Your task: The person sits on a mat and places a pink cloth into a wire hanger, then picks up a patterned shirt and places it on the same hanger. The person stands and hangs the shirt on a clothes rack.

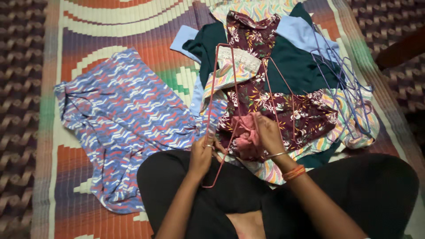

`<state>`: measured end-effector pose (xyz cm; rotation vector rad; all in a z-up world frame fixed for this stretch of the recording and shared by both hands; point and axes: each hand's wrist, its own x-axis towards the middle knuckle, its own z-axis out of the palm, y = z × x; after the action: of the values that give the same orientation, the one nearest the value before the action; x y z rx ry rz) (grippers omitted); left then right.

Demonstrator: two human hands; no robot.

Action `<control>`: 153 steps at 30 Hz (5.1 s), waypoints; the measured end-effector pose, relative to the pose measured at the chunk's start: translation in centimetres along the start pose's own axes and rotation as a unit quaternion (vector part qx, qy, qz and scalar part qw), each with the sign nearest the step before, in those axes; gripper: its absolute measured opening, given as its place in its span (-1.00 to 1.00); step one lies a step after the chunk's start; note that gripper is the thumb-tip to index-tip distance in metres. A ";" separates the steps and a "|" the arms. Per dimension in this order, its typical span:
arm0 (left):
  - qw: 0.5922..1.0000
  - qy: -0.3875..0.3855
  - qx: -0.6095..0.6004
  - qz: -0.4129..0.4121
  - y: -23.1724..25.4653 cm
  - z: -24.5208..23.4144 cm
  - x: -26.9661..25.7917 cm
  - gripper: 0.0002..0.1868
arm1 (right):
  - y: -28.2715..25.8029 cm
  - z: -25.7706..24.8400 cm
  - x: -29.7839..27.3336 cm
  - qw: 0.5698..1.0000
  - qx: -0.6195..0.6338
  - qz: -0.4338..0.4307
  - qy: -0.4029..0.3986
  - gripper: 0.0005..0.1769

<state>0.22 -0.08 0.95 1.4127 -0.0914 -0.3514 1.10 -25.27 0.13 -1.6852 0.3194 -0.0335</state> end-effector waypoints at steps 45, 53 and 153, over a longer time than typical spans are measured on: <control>0.998 0.041 -0.033 -0.029 -0.8 -0.5 0.4 -0.49 | -0.3 -2.0 2.8 0.989 0.121 0.006 0.079 -0.51; 0.999 0.026 -0.030 -0.033 -1.1 -0.4 0.5 -0.48 | -5.1 1.7 -0.1 0.982 -0.161 -0.096 0.001 -0.59; 0.921 0.140 0.338 0.136 4.3 1.3 1.7 -0.77 | -5.9 -12.7 7.1 0.851 0.524 -0.017 -0.024 -0.71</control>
<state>2.21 -1.33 5.07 2.0906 -0.1849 0.1410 6.44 -38.54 6.52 -0.5948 0.1707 -0.1620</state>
